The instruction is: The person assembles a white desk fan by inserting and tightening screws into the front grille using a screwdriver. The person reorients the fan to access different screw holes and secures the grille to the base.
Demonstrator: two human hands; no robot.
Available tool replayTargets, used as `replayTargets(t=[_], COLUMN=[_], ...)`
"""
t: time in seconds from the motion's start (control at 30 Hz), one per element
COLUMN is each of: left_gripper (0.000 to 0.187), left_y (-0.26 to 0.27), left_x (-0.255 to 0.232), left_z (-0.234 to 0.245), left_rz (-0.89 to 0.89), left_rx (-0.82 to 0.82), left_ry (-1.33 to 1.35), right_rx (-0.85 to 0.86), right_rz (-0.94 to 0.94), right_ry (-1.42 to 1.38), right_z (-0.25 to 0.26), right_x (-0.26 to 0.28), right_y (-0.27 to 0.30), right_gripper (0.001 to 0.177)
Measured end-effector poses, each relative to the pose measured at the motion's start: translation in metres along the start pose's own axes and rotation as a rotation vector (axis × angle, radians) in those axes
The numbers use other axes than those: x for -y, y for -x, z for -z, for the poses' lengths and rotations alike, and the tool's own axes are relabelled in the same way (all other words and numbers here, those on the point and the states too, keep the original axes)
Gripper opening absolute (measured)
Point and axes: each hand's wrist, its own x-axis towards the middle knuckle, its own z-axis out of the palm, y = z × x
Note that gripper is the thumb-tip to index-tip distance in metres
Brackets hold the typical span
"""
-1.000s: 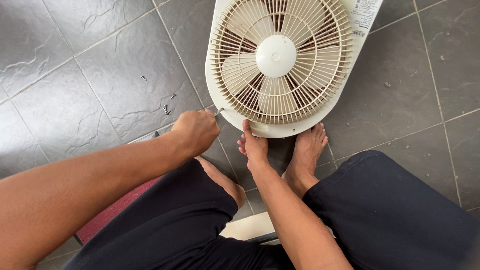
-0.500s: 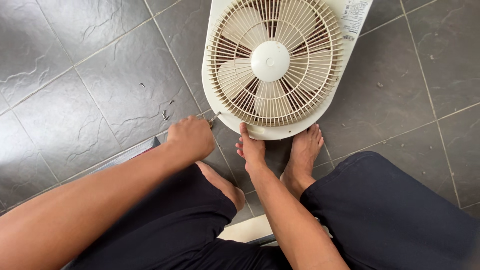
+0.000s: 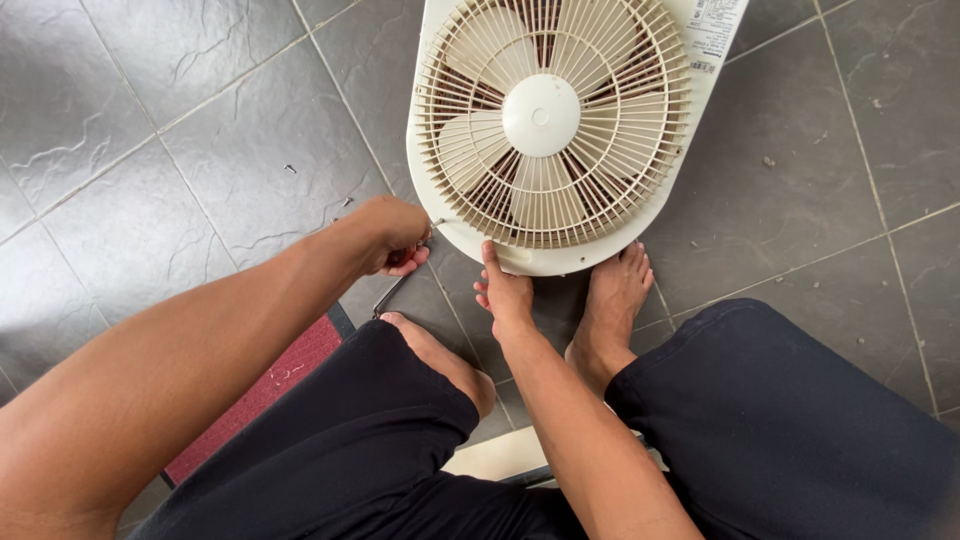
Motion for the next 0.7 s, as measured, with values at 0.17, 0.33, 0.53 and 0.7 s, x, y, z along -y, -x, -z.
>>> replayTargets(t=[0.17,0.33,0.53,0.7], left_gripper=[0.027,0.019,0.016,0.018], left_y=[0.028,0.048,0.057,0.059], left_x=[-0.01,-0.007,0.003,0.005], left_z=[-0.001,-0.009,-0.021,-0.027], left_rz=[-0.094,-0.238,-0.726,-0.697], left_rx=[-0.049,-0.194,-0.18,-0.14], left_ry=[-0.283,-0.764,-1.606,-1.759], right_rx=[-0.005,-0.016,-0.013,-0.004], right_rz=[0.001,-0.008,-0.015,-0.008], right_ry=[-0.016,-0.025,-0.016,-0.023], right_z=[-0.001,-0.001,0.001,0.0], right_x=[-0.001,-0.005,-0.005,-0.007], right_y=[-0.001,-0.003,-0.004,-0.005], right_gripper=[0.066,0.064,0.065,0.067])
